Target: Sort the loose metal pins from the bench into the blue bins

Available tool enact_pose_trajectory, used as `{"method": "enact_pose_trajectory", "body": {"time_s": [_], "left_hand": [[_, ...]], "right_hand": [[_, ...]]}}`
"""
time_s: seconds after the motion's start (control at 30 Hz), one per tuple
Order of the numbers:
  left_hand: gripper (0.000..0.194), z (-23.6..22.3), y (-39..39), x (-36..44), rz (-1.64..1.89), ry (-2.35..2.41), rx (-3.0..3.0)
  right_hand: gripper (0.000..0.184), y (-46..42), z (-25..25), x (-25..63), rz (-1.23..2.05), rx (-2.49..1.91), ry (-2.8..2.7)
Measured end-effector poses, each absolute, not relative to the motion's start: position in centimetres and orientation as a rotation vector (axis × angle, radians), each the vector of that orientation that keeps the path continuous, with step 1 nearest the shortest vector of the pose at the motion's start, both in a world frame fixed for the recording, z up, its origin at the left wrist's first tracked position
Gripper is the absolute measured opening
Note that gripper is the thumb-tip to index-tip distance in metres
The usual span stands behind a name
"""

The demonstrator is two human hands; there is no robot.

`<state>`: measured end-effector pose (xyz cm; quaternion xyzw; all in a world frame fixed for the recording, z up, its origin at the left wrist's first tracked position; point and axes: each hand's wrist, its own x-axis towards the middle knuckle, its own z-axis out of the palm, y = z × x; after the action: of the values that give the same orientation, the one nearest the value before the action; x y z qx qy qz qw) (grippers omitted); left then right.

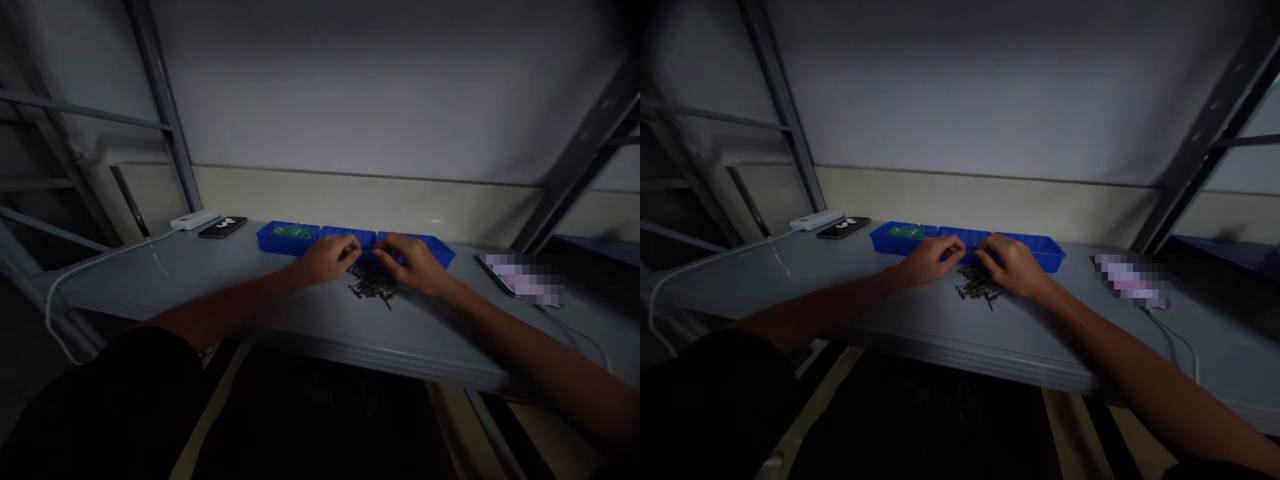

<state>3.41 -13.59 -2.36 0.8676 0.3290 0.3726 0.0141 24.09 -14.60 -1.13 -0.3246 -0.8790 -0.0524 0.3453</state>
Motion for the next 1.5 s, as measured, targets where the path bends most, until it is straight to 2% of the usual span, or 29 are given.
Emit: {"method": "enact_pose_trajectory", "body": {"time_s": [0.27, 0.47, 0.73, 0.87, 1.07, 1.3, 1.5], "left_hand": [[0.017, -3.4, -12.6, 3.1, 0.815, 1.148, 2.831], [0.021, -4.4, -11.9, 3.1, 0.625, 1.274, 2.843], [0.012, -4.3, -11.7, 3.1, 0.73, 1.279, 2.821], [0.012, -3.9, -11.7, 2.9, 0.899, 1.259, 2.752], [0.011, -3.3, -12.1, 3.3, 1.097, 1.18, 2.733], [0.013, -3.1, -12.5, 3.5, 1.137, 1.051, 2.635], [0.015, -3.2, -12.6, 3.6, 1.181, 1.05, 2.607]], "right_hand": [[0.028, -12.8, -0.5, 25.9, -0.271, -1.048, -2.05], [0.026, -10.8, -0.4, 28.0, -0.378, -1.361, -1.817], [0.032, -11.9, -1.2, 26.0, -0.191, -1.222, -2.019], [0.027, -13.1, -1.1, 25.2, -0.108, -1.091, -2.166], [0.022, -13.6, -1.6, 24.7, -0.102, -0.962, -2.381], [0.014, -13.5, -1.7, 24.6, -0.094, -0.925, -2.385], [0.016, -13.6, -1.5, 24.5, -0.093, -0.931, -2.368]]}}
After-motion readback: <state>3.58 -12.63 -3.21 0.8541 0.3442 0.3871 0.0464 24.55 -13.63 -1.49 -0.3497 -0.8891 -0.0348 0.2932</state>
